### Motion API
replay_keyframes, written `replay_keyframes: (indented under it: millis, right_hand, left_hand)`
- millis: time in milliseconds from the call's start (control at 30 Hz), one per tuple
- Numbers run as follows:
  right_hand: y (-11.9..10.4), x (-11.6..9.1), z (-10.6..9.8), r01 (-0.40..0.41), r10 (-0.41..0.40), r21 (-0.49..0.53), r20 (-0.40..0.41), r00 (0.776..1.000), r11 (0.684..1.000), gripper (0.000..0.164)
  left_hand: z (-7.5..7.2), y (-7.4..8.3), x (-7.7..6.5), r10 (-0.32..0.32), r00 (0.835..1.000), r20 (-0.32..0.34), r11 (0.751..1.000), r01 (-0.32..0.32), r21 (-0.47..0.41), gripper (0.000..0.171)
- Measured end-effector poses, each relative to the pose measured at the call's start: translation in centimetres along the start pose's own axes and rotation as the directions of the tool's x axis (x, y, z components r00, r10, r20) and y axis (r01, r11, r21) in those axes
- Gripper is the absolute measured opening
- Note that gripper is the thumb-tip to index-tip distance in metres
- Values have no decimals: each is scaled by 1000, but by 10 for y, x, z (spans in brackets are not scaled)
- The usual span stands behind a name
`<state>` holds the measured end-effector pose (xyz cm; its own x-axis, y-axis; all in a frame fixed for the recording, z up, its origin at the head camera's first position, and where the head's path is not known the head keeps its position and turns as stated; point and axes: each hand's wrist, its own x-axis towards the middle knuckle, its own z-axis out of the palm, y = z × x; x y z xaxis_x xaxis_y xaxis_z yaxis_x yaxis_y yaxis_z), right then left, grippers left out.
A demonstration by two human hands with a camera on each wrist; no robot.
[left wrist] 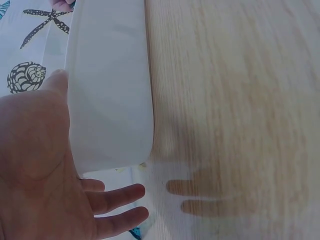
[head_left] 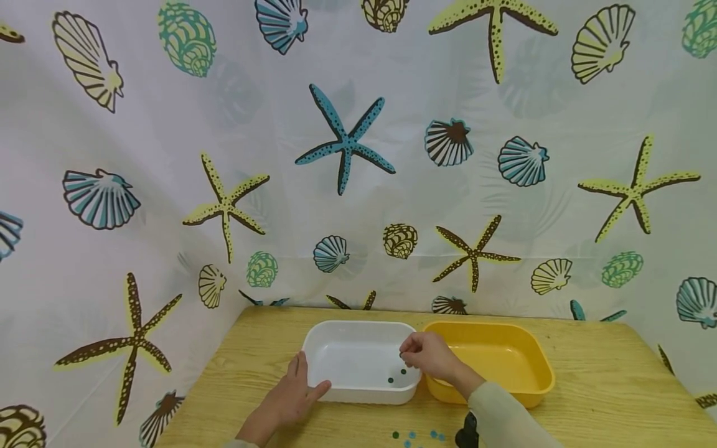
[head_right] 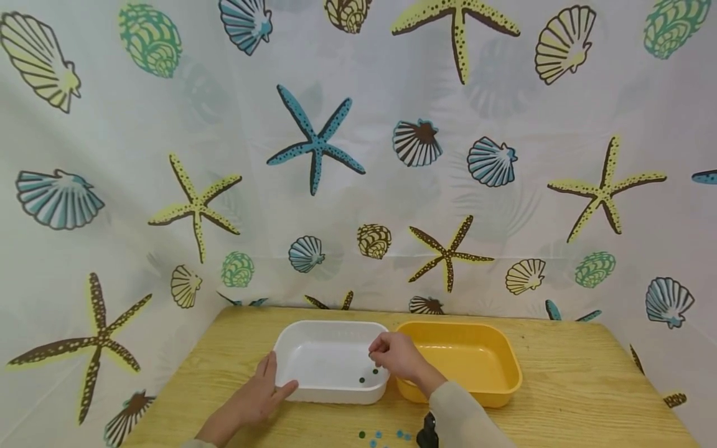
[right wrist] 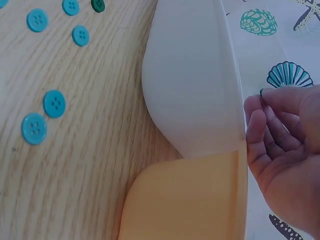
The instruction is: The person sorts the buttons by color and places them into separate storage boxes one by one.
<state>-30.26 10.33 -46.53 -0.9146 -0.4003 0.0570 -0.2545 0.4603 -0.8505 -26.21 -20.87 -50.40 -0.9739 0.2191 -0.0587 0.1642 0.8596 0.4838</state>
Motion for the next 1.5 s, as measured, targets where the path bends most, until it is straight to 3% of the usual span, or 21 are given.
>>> replay_keyframes:
  millis: [733, 1500]
  right_hand:
    - [4, 21, 2, -92, 90, -35, -56, 994, 995, 7]
    - [1, 21, 1, -40, 39, -51, -18, 999, 998, 19]
  left_hand:
    - [-3, 2, -2, -11, 1000, 18, 1000, 12, -10, 96]
    - [-4, 3, -2, -18, 1000, 19, 1000, 18, -8, 97]
